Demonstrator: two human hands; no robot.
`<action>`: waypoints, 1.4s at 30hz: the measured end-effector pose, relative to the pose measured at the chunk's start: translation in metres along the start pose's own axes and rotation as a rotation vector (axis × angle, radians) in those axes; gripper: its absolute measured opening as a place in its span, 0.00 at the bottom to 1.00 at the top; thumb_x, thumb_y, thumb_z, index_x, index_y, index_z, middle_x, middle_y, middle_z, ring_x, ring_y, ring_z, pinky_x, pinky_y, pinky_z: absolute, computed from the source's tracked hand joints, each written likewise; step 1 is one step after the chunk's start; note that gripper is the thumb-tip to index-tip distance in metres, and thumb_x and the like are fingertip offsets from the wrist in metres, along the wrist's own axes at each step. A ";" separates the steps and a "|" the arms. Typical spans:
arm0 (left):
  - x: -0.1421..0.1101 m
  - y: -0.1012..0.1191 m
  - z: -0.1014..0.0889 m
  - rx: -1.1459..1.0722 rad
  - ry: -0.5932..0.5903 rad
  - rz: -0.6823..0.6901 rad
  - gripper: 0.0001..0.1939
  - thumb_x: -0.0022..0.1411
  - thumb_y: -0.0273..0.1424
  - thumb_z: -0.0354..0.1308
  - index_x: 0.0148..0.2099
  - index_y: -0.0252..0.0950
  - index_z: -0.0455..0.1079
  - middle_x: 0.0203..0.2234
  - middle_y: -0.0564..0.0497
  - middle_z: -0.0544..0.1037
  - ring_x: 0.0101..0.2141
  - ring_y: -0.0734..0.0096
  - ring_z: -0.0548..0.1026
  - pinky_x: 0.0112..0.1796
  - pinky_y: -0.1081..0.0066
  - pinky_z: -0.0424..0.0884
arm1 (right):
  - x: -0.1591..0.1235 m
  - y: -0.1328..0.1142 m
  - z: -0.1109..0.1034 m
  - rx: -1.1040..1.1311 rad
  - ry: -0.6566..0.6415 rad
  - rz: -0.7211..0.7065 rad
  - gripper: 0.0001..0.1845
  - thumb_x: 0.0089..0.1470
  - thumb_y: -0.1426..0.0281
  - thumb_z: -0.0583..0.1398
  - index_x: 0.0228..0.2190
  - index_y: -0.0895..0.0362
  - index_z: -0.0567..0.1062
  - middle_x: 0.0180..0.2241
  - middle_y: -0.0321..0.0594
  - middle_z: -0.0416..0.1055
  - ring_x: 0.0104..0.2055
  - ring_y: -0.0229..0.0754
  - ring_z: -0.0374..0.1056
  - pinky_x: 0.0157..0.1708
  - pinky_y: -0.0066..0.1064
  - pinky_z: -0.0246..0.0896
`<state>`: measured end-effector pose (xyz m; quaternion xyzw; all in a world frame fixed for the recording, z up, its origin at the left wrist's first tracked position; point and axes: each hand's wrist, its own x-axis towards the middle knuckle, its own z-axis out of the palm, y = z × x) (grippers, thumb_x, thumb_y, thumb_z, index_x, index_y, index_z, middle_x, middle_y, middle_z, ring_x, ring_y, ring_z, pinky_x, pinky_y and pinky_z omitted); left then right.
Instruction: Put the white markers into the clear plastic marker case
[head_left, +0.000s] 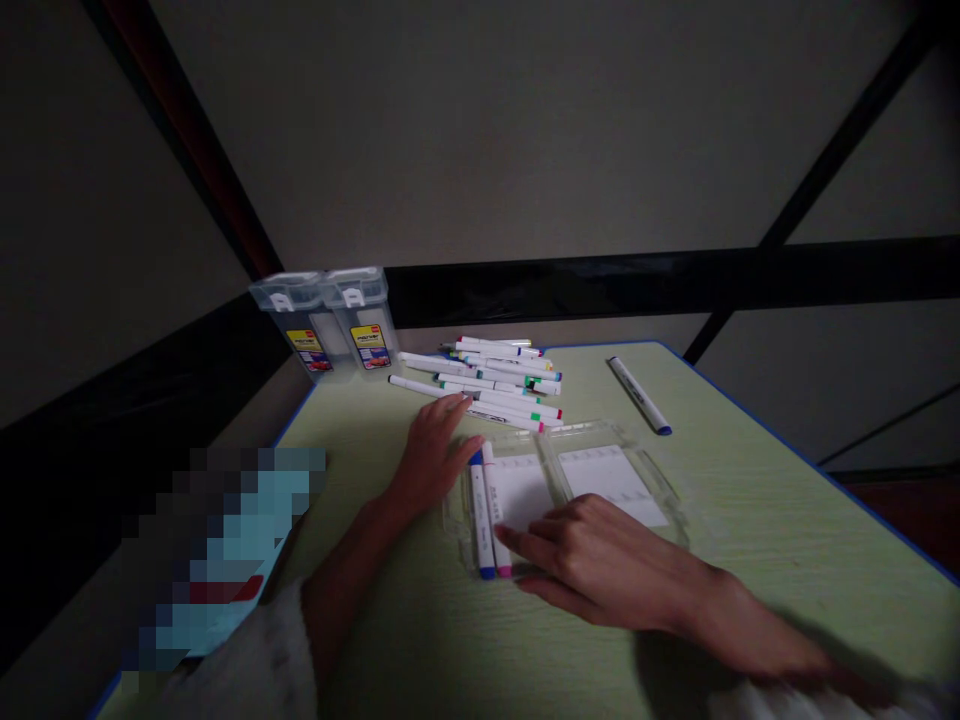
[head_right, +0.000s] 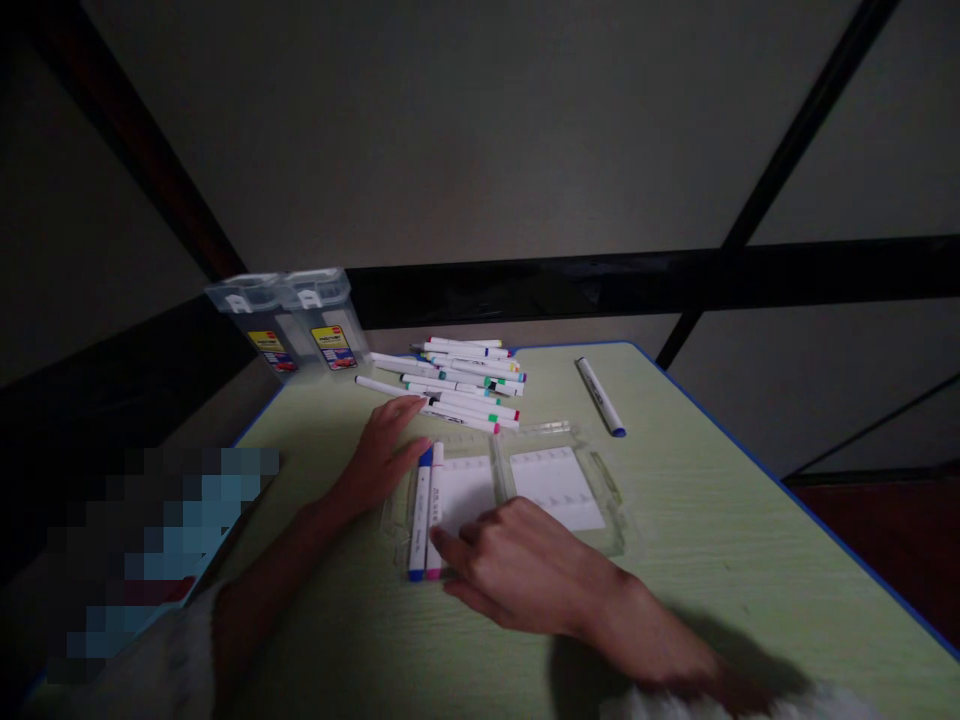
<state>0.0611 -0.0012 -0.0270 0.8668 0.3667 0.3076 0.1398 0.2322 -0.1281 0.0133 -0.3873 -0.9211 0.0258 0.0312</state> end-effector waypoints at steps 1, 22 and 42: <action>0.001 -0.003 0.000 0.038 -0.007 0.001 0.22 0.59 0.34 0.45 0.56 0.36 0.55 0.53 0.45 0.60 0.54 0.64 0.55 0.54 0.59 0.50 | 0.000 0.000 0.000 0.000 0.005 0.001 0.17 0.57 0.66 0.49 0.45 0.61 0.65 0.26 0.40 0.72 0.24 0.39 0.67 0.21 0.31 0.48; 0.001 -0.011 -0.008 0.184 -0.100 -0.132 0.19 0.58 0.27 0.42 0.52 0.34 0.60 0.48 0.45 0.66 0.50 0.64 0.61 0.54 0.53 0.46 | 0.002 -0.002 -0.002 0.000 -0.022 0.012 0.17 0.57 0.66 0.49 0.45 0.61 0.65 0.27 0.40 0.72 0.26 0.41 0.68 0.21 0.33 0.51; 0.001 -0.018 -0.004 0.260 -0.074 -0.104 0.17 0.55 0.20 0.45 0.46 0.30 0.66 0.39 0.44 0.65 0.42 0.62 0.63 0.47 0.60 0.60 | 0.001 -0.001 0.000 0.018 -0.001 0.011 0.17 0.58 0.66 0.49 0.45 0.61 0.66 0.27 0.41 0.72 0.26 0.40 0.67 0.23 0.31 0.53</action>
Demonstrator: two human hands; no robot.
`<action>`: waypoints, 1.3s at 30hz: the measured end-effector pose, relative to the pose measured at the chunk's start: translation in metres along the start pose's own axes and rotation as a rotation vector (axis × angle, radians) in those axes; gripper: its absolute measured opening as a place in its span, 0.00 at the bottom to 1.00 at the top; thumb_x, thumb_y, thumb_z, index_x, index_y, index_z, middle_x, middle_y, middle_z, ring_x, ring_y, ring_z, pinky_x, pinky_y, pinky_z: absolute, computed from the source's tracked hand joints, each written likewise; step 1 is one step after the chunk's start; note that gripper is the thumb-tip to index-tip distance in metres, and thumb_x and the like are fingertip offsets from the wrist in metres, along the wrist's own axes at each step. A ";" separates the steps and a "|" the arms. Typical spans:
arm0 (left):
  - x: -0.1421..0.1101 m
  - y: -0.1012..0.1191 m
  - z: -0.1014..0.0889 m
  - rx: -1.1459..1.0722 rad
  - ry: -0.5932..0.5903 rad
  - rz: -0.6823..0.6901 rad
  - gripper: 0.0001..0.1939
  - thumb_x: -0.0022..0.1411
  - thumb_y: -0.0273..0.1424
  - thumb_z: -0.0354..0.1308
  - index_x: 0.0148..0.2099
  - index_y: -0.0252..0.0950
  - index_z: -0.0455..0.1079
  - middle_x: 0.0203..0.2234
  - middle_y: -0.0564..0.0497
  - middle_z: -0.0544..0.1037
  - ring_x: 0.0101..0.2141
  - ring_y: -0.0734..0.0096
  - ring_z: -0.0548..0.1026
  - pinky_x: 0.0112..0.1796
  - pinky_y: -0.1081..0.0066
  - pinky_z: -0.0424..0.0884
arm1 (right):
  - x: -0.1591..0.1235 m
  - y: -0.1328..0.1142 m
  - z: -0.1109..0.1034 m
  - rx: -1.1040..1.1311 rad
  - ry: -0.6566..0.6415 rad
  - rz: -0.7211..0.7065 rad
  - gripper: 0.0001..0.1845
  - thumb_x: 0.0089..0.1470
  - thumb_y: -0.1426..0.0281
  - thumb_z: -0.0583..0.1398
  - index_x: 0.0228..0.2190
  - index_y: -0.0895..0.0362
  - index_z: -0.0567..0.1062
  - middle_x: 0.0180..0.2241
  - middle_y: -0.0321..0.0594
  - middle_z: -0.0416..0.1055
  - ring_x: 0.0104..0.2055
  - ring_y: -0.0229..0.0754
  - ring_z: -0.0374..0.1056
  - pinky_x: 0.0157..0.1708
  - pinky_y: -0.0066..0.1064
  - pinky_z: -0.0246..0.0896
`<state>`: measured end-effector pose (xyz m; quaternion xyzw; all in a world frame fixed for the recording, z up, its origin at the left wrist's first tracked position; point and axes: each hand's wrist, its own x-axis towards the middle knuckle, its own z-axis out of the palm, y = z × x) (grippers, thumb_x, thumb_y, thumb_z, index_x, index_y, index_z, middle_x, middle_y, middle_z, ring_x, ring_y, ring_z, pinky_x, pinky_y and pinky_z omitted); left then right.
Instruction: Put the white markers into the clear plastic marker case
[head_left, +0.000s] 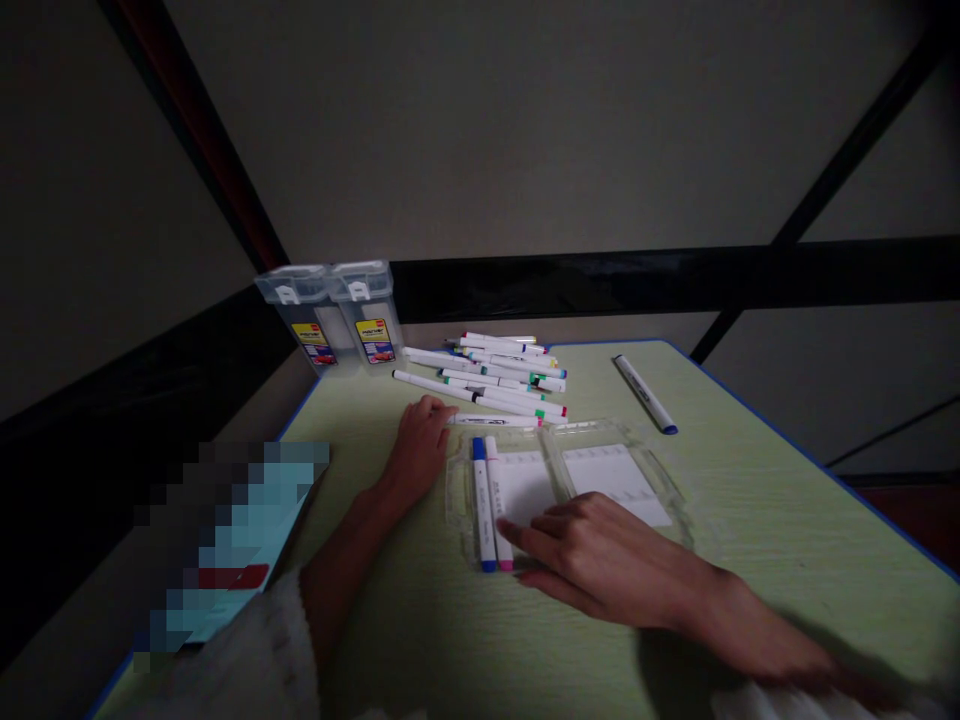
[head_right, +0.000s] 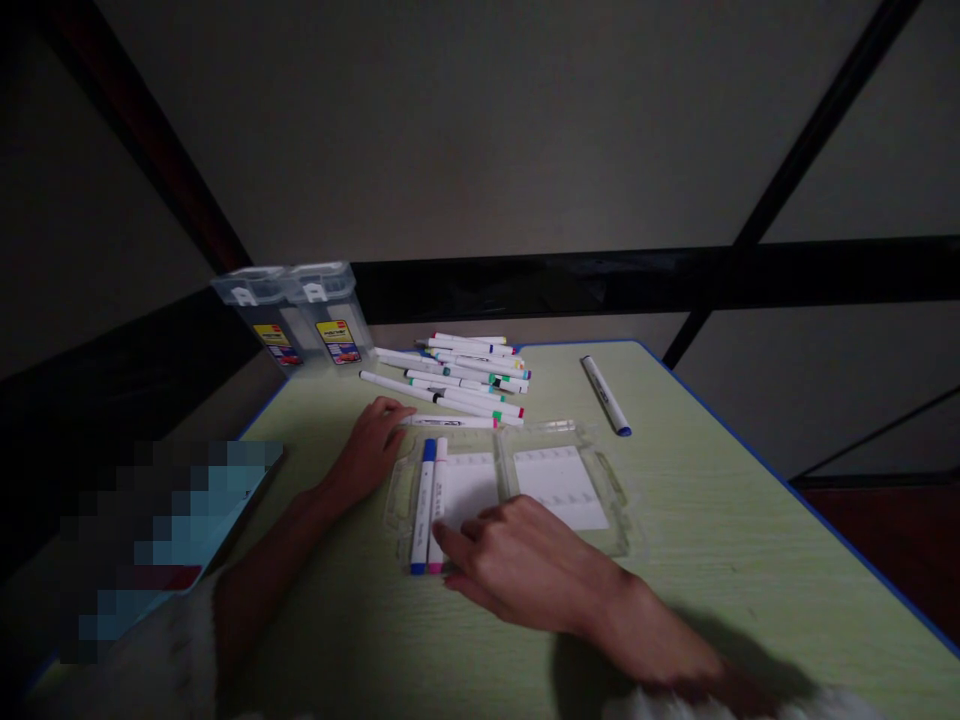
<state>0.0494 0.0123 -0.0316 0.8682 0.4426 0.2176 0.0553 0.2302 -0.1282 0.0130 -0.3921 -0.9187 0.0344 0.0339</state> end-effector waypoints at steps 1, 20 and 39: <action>0.000 0.000 0.000 0.002 -0.003 0.000 0.17 0.54 0.20 0.45 0.46 0.30 0.66 0.39 0.44 0.65 0.42 0.62 0.63 0.47 0.61 0.60 | 0.000 0.000 0.000 0.005 -0.002 0.002 0.17 0.57 0.66 0.49 0.45 0.61 0.66 0.27 0.41 0.72 0.26 0.40 0.67 0.23 0.32 0.53; -0.001 -0.001 0.002 -0.001 0.001 0.025 0.19 0.55 0.21 0.44 0.49 0.29 0.63 0.40 0.43 0.68 0.43 0.63 0.64 0.47 0.61 0.61 | 0.001 0.000 0.001 -0.030 -0.011 -0.004 0.20 0.58 0.65 0.49 0.49 0.62 0.62 0.26 0.41 0.72 0.24 0.41 0.67 0.21 0.33 0.50; -0.002 -0.002 0.001 -0.043 0.007 0.062 0.14 0.55 0.21 0.44 0.42 0.32 0.66 0.37 0.45 0.68 0.40 0.64 0.65 0.45 0.61 0.62 | 0.000 0.000 0.001 0.028 -0.030 0.013 0.21 0.58 0.65 0.47 0.50 0.61 0.63 0.29 0.43 0.72 0.29 0.43 0.68 0.24 0.34 0.54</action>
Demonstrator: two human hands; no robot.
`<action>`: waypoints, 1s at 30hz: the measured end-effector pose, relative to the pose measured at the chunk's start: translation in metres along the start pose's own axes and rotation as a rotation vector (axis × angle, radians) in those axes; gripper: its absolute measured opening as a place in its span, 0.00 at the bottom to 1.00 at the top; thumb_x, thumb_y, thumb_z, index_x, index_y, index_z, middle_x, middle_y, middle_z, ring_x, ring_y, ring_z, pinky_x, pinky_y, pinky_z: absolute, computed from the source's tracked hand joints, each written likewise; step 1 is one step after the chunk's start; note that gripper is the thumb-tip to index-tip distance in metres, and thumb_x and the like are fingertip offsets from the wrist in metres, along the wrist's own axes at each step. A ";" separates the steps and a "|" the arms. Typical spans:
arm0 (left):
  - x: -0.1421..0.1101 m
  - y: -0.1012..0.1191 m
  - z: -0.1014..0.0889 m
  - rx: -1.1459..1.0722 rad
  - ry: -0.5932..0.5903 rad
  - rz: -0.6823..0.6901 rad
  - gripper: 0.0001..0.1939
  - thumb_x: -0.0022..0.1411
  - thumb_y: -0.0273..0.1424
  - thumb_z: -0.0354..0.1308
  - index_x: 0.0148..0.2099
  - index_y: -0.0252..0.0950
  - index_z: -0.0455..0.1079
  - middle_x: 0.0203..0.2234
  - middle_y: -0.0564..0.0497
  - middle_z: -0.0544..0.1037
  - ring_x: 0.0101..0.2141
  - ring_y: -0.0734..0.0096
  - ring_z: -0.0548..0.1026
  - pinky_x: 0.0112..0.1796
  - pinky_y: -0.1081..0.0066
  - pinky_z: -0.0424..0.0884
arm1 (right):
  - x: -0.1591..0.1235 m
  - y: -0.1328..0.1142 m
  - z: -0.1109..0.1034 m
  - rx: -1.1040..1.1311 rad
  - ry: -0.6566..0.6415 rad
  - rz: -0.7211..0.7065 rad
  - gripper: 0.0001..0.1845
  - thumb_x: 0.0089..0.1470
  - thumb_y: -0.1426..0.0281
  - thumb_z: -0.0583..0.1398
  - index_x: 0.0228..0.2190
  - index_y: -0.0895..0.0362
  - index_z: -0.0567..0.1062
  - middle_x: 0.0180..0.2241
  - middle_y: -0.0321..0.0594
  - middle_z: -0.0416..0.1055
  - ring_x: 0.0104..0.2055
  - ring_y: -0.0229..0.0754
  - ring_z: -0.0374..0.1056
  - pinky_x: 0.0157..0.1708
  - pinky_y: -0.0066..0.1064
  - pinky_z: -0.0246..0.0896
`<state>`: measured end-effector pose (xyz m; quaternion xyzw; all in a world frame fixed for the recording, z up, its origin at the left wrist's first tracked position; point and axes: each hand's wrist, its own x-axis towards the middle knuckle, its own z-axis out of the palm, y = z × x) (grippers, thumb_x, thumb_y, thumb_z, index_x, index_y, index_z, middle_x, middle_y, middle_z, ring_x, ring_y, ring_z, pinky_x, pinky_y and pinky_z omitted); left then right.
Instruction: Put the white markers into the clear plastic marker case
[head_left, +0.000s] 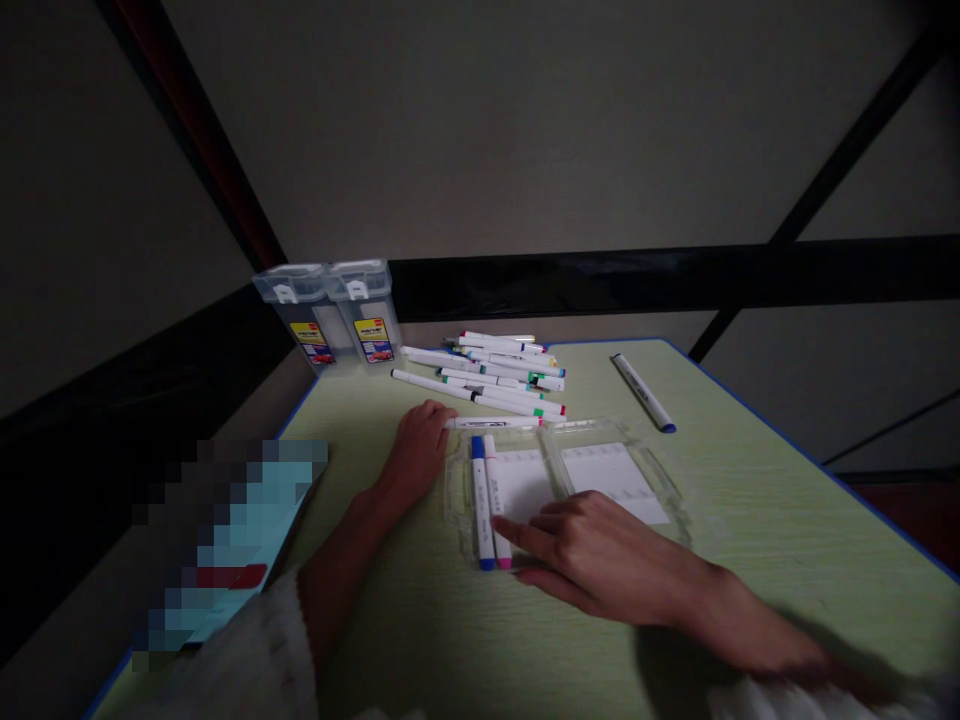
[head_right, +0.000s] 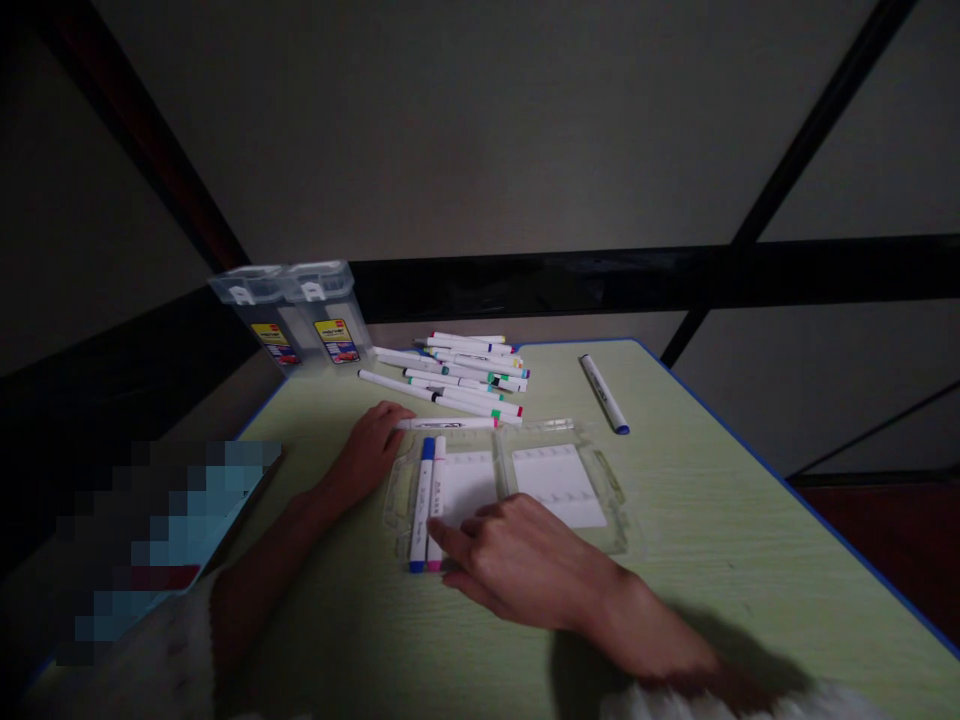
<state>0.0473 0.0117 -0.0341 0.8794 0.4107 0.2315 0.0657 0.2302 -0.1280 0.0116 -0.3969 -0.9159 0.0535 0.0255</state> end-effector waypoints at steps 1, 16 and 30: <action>0.000 -0.001 0.000 -0.009 0.005 -0.001 0.14 0.55 0.21 0.44 0.41 0.32 0.66 0.37 0.45 0.68 0.40 0.64 0.65 0.44 0.61 0.62 | 0.000 0.000 -0.001 0.000 -0.007 0.001 0.21 0.58 0.65 0.46 0.50 0.61 0.63 0.29 0.43 0.72 0.29 0.43 0.68 0.24 0.34 0.54; -0.003 0.004 -0.006 -0.051 0.057 -0.076 0.06 0.52 0.21 0.48 0.32 0.34 0.64 0.30 0.48 0.70 0.35 0.65 0.65 0.39 0.64 0.63 | 0.001 0.000 -0.002 0.010 -0.017 0.007 0.20 0.59 0.65 0.47 0.49 0.60 0.63 0.29 0.42 0.72 0.29 0.43 0.67 0.24 0.34 0.55; 0.001 0.002 -0.016 -0.431 0.077 -0.295 0.08 0.48 0.27 0.52 0.33 0.34 0.71 0.31 0.50 0.75 0.33 0.69 0.72 0.37 0.69 0.66 | 0.000 -0.001 0.000 0.024 0.029 -0.001 0.19 0.57 0.66 0.49 0.48 0.61 0.64 0.28 0.42 0.71 0.27 0.41 0.67 0.24 0.32 0.53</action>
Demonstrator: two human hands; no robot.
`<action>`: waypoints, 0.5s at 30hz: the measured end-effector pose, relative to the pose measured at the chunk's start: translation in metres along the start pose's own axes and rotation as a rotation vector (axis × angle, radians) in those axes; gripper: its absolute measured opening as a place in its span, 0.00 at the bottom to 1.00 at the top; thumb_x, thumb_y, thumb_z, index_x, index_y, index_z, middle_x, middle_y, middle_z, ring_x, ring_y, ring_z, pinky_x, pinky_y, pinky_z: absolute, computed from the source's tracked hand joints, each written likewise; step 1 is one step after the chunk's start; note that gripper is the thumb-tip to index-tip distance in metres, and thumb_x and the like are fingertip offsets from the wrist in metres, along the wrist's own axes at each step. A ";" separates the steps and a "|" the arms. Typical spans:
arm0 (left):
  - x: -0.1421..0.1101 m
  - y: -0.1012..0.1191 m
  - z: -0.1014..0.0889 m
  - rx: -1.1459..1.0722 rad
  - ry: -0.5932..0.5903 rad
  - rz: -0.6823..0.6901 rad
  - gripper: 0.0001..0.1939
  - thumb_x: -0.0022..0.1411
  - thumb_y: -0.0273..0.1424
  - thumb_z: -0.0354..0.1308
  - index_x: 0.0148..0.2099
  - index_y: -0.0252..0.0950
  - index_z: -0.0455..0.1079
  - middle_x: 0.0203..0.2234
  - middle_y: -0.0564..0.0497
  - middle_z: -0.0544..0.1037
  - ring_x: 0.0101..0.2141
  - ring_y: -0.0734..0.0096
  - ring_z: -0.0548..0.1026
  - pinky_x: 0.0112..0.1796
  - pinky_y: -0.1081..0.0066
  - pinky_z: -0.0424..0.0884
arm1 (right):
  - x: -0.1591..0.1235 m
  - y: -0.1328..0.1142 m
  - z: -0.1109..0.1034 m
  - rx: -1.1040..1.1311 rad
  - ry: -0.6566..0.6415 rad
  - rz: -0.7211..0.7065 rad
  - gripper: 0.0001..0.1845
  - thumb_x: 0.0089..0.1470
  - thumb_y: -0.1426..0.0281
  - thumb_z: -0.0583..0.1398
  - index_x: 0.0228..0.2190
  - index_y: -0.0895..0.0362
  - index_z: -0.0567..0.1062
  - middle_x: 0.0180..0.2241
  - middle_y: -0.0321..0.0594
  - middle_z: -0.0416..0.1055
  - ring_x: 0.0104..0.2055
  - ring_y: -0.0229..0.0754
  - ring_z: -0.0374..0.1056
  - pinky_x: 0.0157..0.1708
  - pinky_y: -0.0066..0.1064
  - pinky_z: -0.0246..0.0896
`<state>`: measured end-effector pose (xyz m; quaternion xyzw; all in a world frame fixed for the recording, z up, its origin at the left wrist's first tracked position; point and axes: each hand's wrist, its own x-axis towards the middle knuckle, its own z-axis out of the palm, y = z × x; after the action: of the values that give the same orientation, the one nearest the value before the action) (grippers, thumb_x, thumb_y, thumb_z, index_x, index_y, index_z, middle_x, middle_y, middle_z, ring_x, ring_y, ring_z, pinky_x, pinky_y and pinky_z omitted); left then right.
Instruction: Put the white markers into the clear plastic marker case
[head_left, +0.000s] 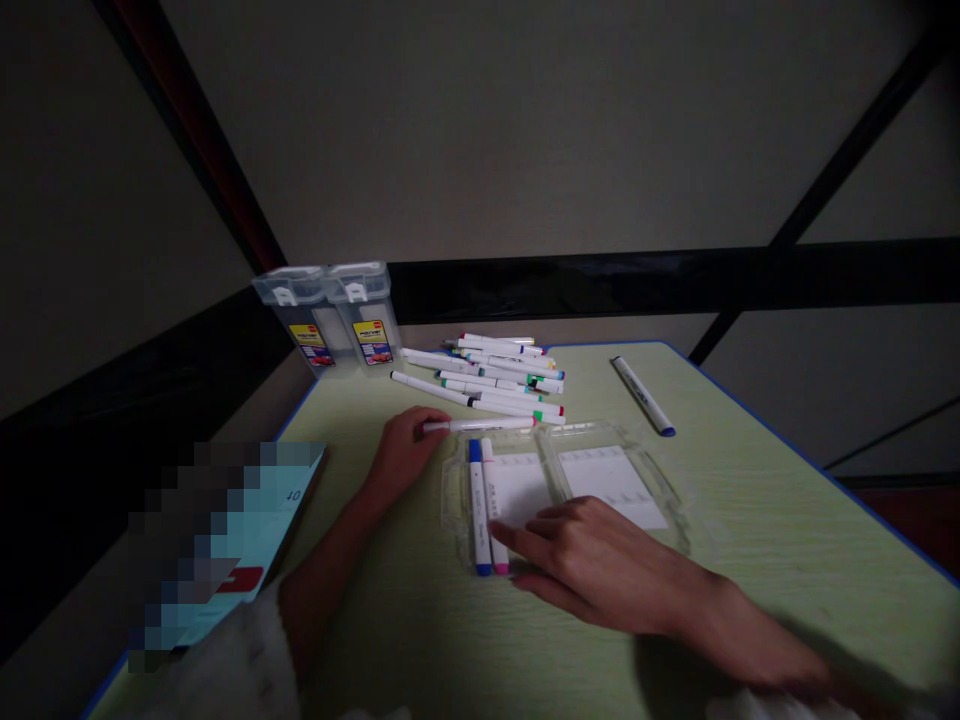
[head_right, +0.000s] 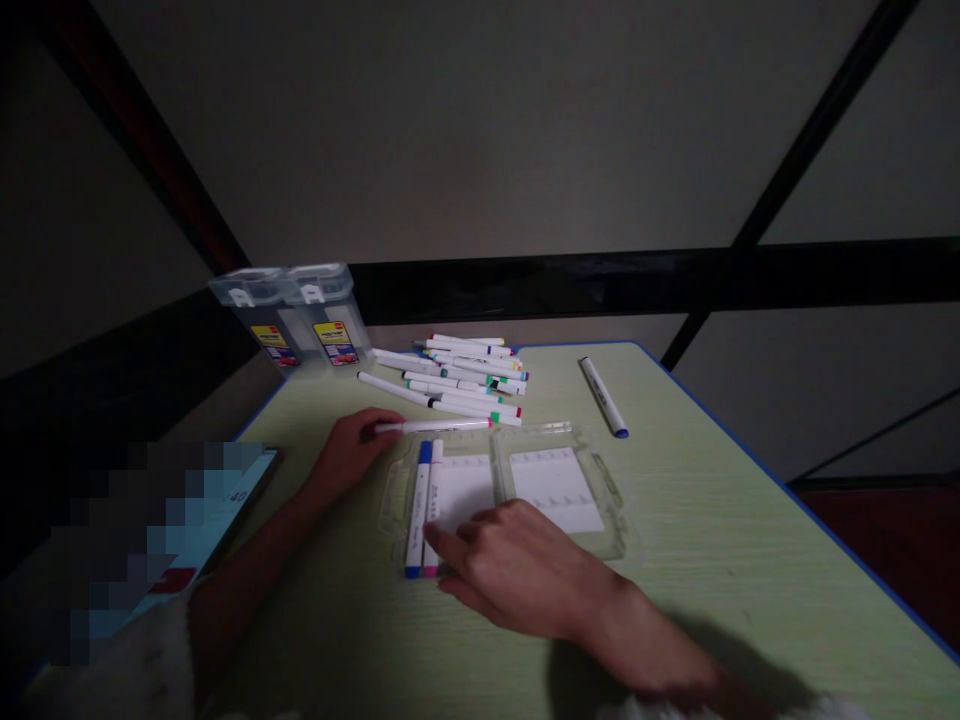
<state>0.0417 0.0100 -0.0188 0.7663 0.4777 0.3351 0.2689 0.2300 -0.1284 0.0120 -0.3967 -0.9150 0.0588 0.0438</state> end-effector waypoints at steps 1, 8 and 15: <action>0.000 0.000 0.000 -0.022 0.008 -0.015 0.09 0.48 0.27 0.53 0.33 0.33 0.71 0.31 0.50 0.76 0.33 0.69 0.72 0.38 0.69 0.66 | 0.000 0.000 0.000 -0.004 0.001 0.001 0.19 0.57 0.65 0.49 0.48 0.61 0.64 0.28 0.42 0.71 0.27 0.41 0.67 0.24 0.32 0.53; 0.001 0.001 0.001 -0.147 0.051 -0.116 0.11 0.47 0.32 0.55 0.33 0.33 0.73 0.27 0.51 0.77 0.28 0.70 0.71 0.31 0.72 0.66 | 0.000 0.000 0.000 -0.022 -0.020 0.012 0.19 0.57 0.65 0.48 0.48 0.60 0.64 0.28 0.41 0.72 0.28 0.42 0.67 0.24 0.32 0.54; -0.001 0.004 0.000 -0.243 0.134 -0.225 0.12 0.44 0.34 0.58 0.31 0.32 0.73 0.20 0.54 0.74 0.23 0.73 0.69 0.25 0.75 0.62 | 0.000 0.000 0.001 -0.001 -0.002 0.013 0.20 0.58 0.65 0.48 0.49 0.60 0.63 0.29 0.42 0.72 0.28 0.42 0.67 0.25 0.33 0.54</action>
<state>0.0437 0.0075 -0.0157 0.6458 0.5334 0.4083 0.3630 0.2299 -0.1288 0.0111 -0.4027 -0.9125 0.0588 0.0422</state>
